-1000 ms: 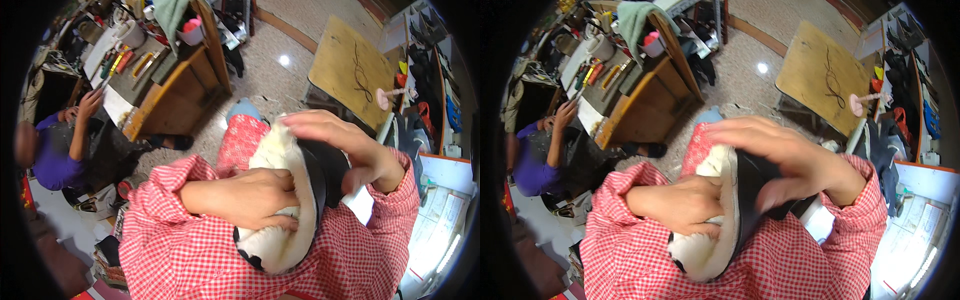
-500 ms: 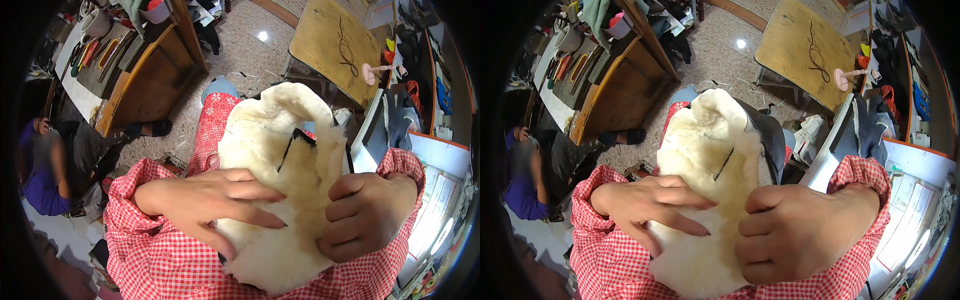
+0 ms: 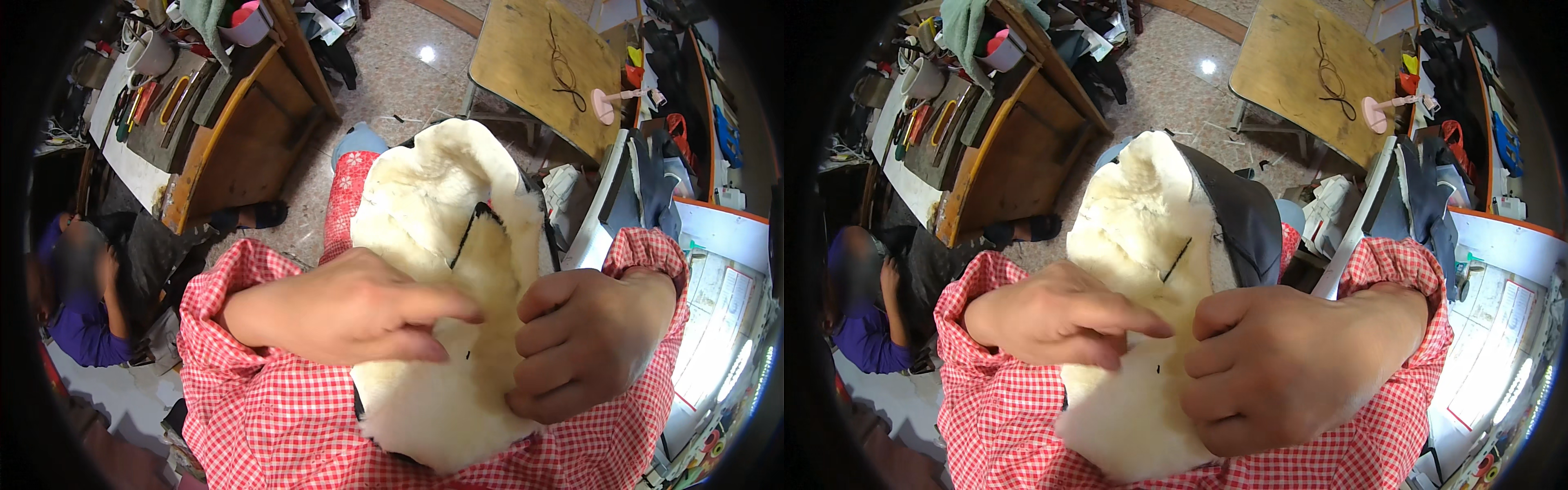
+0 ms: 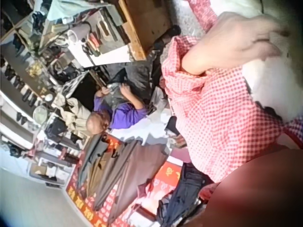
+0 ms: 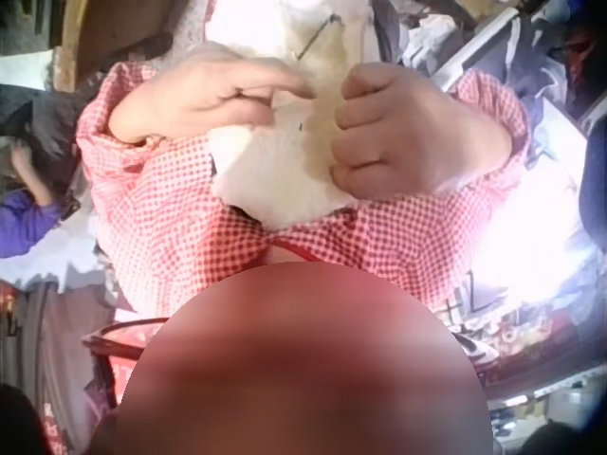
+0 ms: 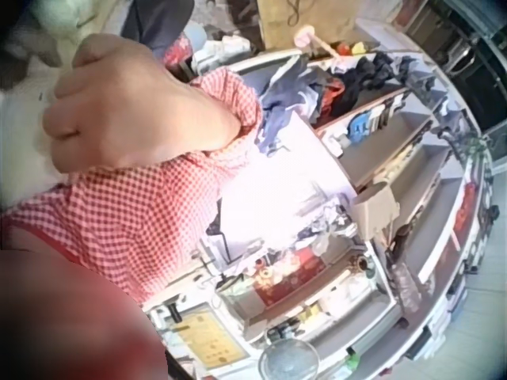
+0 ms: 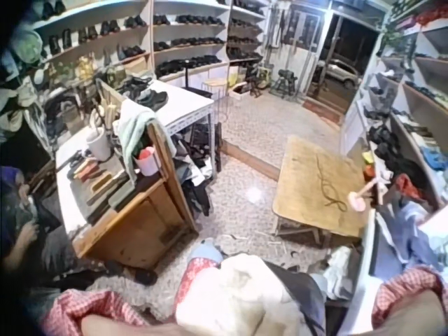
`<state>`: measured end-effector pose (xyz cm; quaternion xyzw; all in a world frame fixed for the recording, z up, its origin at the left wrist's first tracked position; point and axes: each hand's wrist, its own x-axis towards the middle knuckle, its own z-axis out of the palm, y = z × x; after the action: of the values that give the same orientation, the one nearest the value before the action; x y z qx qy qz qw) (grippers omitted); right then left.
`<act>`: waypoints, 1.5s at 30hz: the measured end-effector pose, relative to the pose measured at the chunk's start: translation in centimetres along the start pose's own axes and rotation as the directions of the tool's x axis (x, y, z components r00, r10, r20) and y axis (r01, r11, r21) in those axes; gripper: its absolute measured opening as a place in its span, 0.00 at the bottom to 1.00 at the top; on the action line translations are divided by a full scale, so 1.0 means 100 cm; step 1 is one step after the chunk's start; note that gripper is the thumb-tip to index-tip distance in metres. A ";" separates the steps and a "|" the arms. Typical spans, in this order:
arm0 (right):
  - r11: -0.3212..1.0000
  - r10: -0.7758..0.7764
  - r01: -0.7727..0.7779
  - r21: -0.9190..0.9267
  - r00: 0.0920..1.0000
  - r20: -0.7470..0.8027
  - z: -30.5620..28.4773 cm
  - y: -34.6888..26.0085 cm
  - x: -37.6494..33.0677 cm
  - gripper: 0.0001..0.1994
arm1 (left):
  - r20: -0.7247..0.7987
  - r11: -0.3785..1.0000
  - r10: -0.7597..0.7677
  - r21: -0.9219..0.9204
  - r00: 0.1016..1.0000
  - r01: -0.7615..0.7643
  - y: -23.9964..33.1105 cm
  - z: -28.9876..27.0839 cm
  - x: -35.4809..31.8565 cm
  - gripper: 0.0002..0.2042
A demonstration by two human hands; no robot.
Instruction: The person sews a black leather boot with a white fur lining using a sewing machine. They align the boot under the needle, operate the machine, and trim excess thread with scissors. The person repeatedly inspects the boot and adjusts its position during the process.
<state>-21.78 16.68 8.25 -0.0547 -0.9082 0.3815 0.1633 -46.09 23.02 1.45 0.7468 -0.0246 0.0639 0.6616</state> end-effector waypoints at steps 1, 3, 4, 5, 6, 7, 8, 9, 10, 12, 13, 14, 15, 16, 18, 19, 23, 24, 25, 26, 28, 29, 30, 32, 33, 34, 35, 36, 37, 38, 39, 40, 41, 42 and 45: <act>1.000 0.005 -0.006 -0.010 1.000 -0.015 0.000 0.001 0.001 0.04 | 0.006 0.995 -0.080 0.066 0.997 0.080 0.006 0.001 0.002 0.12; 1.000 0.001 -0.001 -0.006 1.000 -0.029 0.001 0.002 0.002 0.04 | 0.075 0.954 0.009 0.297 0.997 -0.031 0.011 0.005 0.009 0.08; 1.000 0.012 -0.012 -0.004 0.999 -0.037 0.001 0.003 0.001 0.04 | 0.138 0.930 0.051 0.355 0.989 -0.097 0.011 0.007 0.012 0.08; 1.000 0.018 -0.018 -0.001 0.999 -0.043 0.001 0.003 0.001 0.04 | 0.185 0.900 0.115 0.396 0.976 -0.181 0.009 0.006 0.013 0.08; 1.000 0.017 -0.017 0.007 0.999 -0.042 0.001 0.003 0.000 0.04 | 0.188 0.897 0.144 0.391 0.972 -0.209 0.007 0.006 0.013 0.08; 1.000 0.026 -0.026 0.006 0.998 -0.061 0.001 0.003 -0.002 0.04 | -0.043 0.907 0.239 0.367 0.970 -0.207 0.000 0.003 0.014 0.07; 1.000 0.026 -0.025 0.005 0.997 -0.071 0.001 0.003 -0.004 0.05 | -0.258 0.923 0.316 0.308 0.913 -0.232 -0.005 -0.003 0.010 0.06; 1.000 0.019 -0.019 0.002 0.997 -0.069 0.000 0.003 -0.005 0.05 | -0.462 0.984 0.037 0.174 0.886 0.050 -0.003 -0.016 -0.006 0.04; 1.000 0.025 -0.024 0.008 0.994 -0.106 -0.001 0.003 -0.007 0.05 | -0.729 0.945 -0.327 -0.246 0.601 0.215 -0.008 -0.021 -0.012 0.06; 0.999 0.024 -0.019 0.033 0.989 -0.149 -0.002 0.006 -0.009 0.07 | -0.799 0.921 -0.115 0.137 0.590 0.365 -0.019 -0.032 -0.025 0.24; 0.998 0.038 -0.031 0.051 0.988 -0.150 -0.004 0.008 -0.011 0.07 | -0.778 0.870 -0.015 0.300 0.628 0.392 -0.021 -0.033 -0.033 0.32; 0.997 0.054 -0.043 0.070 0.987 -0.152 -0.006 0.010 -0.012 0.07 | -0.630 0.995 -0.073 0.010 0.773 0.102 -0.021 -0.026 -0.039 0.47; 0.995 0.063 -0.051 0.086 0.987 -0.147 -0.007 0.012 -0.012 0.08 | -0.400 0.994 0.107 0.062 0.910 -0.089 -0.021 -0.021 -0.042 0.51; 0.992 0.069 -0.047 0.116 0.979 -0.190 -0.008 0.015 -0.012 0.09 | -0.221 0.996 0.082 -0.008 0.972 -0.086 -0.019 -0.014 -0.044 0.52; 0.989 0.076 -0.051 0.141 0.981 -0.179 -0.010 0.024 -0.014 0.09 | -0.151 0.995 0.096 0.017 0.984 -0.095 -0.014 -0.001 -0.043 0.39; 0.988 0.074 -0.050 0.146 0.983 -0.169 -0.011 0.027 -0.016 0.09 | -0.147 0.996 0.082 0.049 0.986 -0.075 -0.011 0.004 -0.039 0.33; 0.956 0.195 -0.087 0.280 0.903 -0.383 -0.006 0.026 -0.024 0.08 | -0.359 0.989 0.144 0.071 0.922 -0.127 -0.003 0.010 -0.027 0.17; 0.935 0.289 -0.141 0.325 0.834 -0.470 -0.002 0.024 -0.026 0.10 | -0.355 0.979 0.200 0.106 0.913 -0.173 -0.003 0.010 -0.025 0.15; 0.899 0.404 -0.229 0.373 0.762 -0.505 0.000 0.022 -0.028 0.10 | -0.346 0.976 0.208 0.129 0.915 -0.173 -0.003 0.008 -0.025 0.14; 0.853 0.508 -0.310 0.420 0.679 -0.530 0.002 0.020 -0.031 0.11 | -0.386 0.979 0.202 0.116 0.900 -0.170 -0.003 0.009 -0.024 0.12; 0.804 0.594 -0.382 0.456 0.551 -0.586 0.006 0.019 -0.032 0.10 | -0.337 0.955 0.245 0.247 0.909 -0.166 -0.004 0.007 -0.026 0.13; 0.784 0.621 -0.378 0.493 0.494 -0.609 0.008 0.019 -0.032 0.09 | -0.341 0.966 0.227 0.200 0.912 -0.166 -0.004 0.006 -0.025 0.14; 0.764 0.645 -0.369 0.529 0.437 -0.627 0.009 0.021 -0.031 0.08 | -0.352 0.978 0.200 0.120 0.914 -0.167 -0.003 0.007 -0.025 0.16; 0.734 0.679 -0.335 0.590 0.360 -0.640 0.008 0.025 -0.029 0.04 | -0.385 0.983 0.092 -0.111 0.918 -0.145 -0.001 0.008 -0.021 0.23; 0.696 0.718 -0.306 0.650 0.315 -0.621 0.009 0.029 -0.028 0.04 | -0.401 0.967 0.033 -0.219 0.915 -0.131 0.001 0.008 -0.018 0.27; 0.670 0.741 -0.253 0.698 0.277 -0.612 0.009 0.032 -0.026 0.04 | -0.409 0.944 -0.038 -0.315 0.912 -0.102 0.002 0.008 -0.014 0.31; 0.639 0.766 -0.210 0.740 0.252 -0.591 0.009 0.035 -0.025 0.04 | -0.414 0.920 -0.134 -0.390 0.900 -0.042 0.003 0.008 -0.011 0.36; 0.636 0.768 -0.210 0.743 0.267 -0.582 0.008 0.038 -0.026 0.04 | -0.432 0.891 -0.234 -0.453 0.871 0.015 0.004 0.008 -0.008 0.36; 0.631 0.772 -0.206 0.747 0.259 -0.581 0.009 0.040 -0.027 0.04 | -0.429 0.841 -0.288 -0.540 0.856 0.012 0.004 0.008 -0.006 0.34; 0.628 0.773 -0.191 0.754 0.262 -0.578 0.009 0.043 -0.028 0.04 | -0.420 0.783 -0.340 -0.622 0.841 0.005 0.004 0.007 -0.005 0.33; 0.627 0.773 -0.175 0.760 0.265 -0.576 0.009 0.045 -0.030 0.05 | -0.409 0.718 -0.376 -0.696 0.831 -0.018 0.003 0.005 -0.004 0.31; 0.649 0.755 -0.187 0.737 0.277 -0.594 0.009 0.046 -0.031 0.05 | -0.443 0.751 -0.333 -0.659 0.833 -0.050 0.003 0.005 -0.005 0.27; 0.669 0.739 -0.200 0.716 0.288 -0.610 0.008 0.046 -0.033 0.05 | -0.452 0.801 -0.307 -0.598 0.838 -0.030 0.002 0.002 -0.006 0.26; 0.685 0.724 -0.225 0.692 0.317 -0.613 0.006 0.045 -0.033 0.05 | -0.459 0.845 -0.280 -0.535 0.843 -0.010 0.002 -0.001 -0.008 0.26; 0.850 0.525 -0.346 0.396 0.613 -0.591 -0.013 0.032 -0.035 0.07 | -0.569 0.999 -0.036 -0.015 0.822 0.033 0.007 -0.004 -0.011 0.14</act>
<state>-18.15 19.00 5.93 -0.3907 -0.6883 0.4701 0.3908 -47.25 23.28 2.05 0.6925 0.1872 0.2715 0.6416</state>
